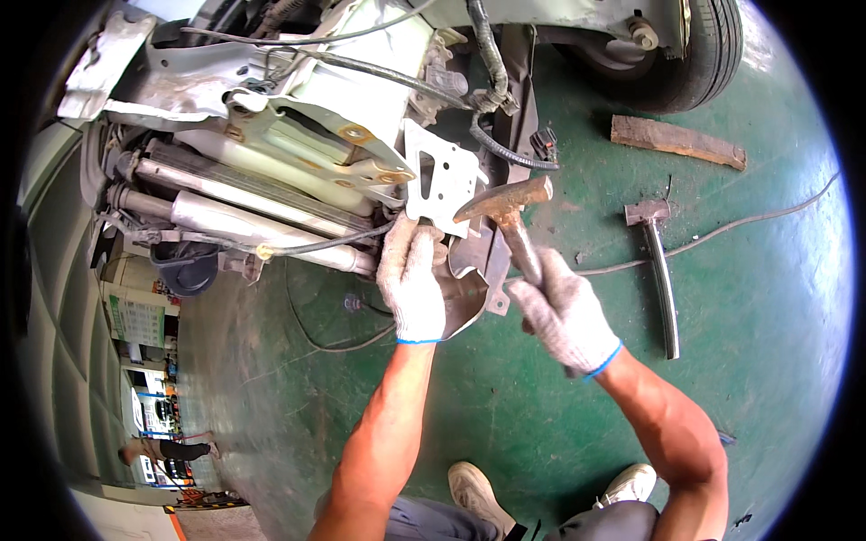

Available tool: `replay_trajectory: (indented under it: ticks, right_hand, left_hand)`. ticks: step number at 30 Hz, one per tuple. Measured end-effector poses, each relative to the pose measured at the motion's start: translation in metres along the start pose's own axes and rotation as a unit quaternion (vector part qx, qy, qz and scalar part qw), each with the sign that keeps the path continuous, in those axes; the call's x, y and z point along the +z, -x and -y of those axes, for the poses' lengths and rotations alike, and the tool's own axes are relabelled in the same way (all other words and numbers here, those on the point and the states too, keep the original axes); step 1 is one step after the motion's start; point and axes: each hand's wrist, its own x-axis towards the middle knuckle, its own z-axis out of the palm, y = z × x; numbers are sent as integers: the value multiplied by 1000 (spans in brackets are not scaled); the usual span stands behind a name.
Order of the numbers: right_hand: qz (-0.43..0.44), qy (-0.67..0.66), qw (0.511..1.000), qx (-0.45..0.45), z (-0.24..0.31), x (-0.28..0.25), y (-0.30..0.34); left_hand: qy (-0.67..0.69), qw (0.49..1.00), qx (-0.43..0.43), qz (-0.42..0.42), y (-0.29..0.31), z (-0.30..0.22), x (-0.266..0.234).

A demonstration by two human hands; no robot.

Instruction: The person sits on the floor and uses a hammer and a metal punch to strike a metal bracket attached to a car chassis. They repeatedly position the punch against the bracket and strike it with the hammer to loosen or remove fasteners.

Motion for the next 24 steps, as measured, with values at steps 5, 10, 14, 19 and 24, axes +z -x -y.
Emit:
replay_trajectory:
  ticks: [5,10,14,19,24]
  right_hand:
    - [-69,51,993,-79,-6,28,-22]
    - [-77,158,980,-97,5,50,-32]
    - [-96,126,978,-135,6,45,-31]
    - [-56,200,968,-140,-15,47,-39]
    - [-86,40,992,-86,0,52,-31]
  left_hand:
    - [-44,999,21,9,-3,4,-6]
    - [-118,991,57,37,-4,10,-14]
    - [-123,987,97,21,-6,9,-12]
    - [-129,988,87,25,-5,13,-9]
    - [-183,973,140,5,-6,18,-14]
